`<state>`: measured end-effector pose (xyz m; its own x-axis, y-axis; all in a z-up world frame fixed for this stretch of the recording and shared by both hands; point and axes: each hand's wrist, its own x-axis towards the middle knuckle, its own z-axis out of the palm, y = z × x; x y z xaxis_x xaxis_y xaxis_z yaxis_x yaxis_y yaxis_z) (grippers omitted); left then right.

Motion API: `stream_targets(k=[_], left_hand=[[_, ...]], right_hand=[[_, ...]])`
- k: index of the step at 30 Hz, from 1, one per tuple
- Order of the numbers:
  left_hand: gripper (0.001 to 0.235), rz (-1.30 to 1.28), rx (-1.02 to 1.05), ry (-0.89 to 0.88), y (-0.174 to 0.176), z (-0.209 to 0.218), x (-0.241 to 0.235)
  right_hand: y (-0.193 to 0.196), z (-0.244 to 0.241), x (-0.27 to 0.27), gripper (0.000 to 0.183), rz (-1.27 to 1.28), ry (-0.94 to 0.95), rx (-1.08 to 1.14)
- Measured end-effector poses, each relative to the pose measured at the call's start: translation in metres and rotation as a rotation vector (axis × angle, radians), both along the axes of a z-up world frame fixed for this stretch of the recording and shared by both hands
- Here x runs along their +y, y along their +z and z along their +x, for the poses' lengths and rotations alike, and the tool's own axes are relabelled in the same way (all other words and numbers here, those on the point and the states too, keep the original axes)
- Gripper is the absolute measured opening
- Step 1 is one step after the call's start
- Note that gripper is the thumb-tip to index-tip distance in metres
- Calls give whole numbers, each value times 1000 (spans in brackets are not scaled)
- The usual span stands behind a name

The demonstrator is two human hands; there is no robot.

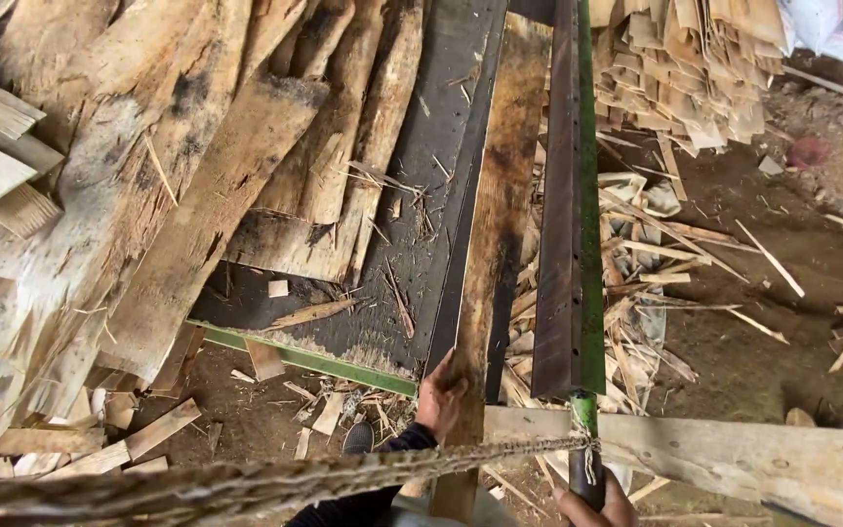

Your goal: Trimming and sorting wood veneer scraps using a manual guillotine cutter.

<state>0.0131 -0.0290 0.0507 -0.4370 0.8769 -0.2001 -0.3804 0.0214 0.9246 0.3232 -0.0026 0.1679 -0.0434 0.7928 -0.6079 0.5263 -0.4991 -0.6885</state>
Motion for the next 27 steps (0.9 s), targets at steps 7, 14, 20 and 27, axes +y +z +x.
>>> stream_targets(k=[7, 14, 20, 27], left_hand=[[68, 31, -261, 7, -1, 12, -22], [65, -127, -58, -19, 29, -11, -21], [63, -180, 2, -12, 31, -45, -8], [64, -142, 311, 0, 36, -108, -42]], right_hand=[[-27, 20, 15, 68, 27, 31, 28], [-3, 19, -2, 68, 100, 27, -12], [6, 15, 18, 73, -123, 41, 54], [-97, 75, 33, 72, -93, 105, 92]])
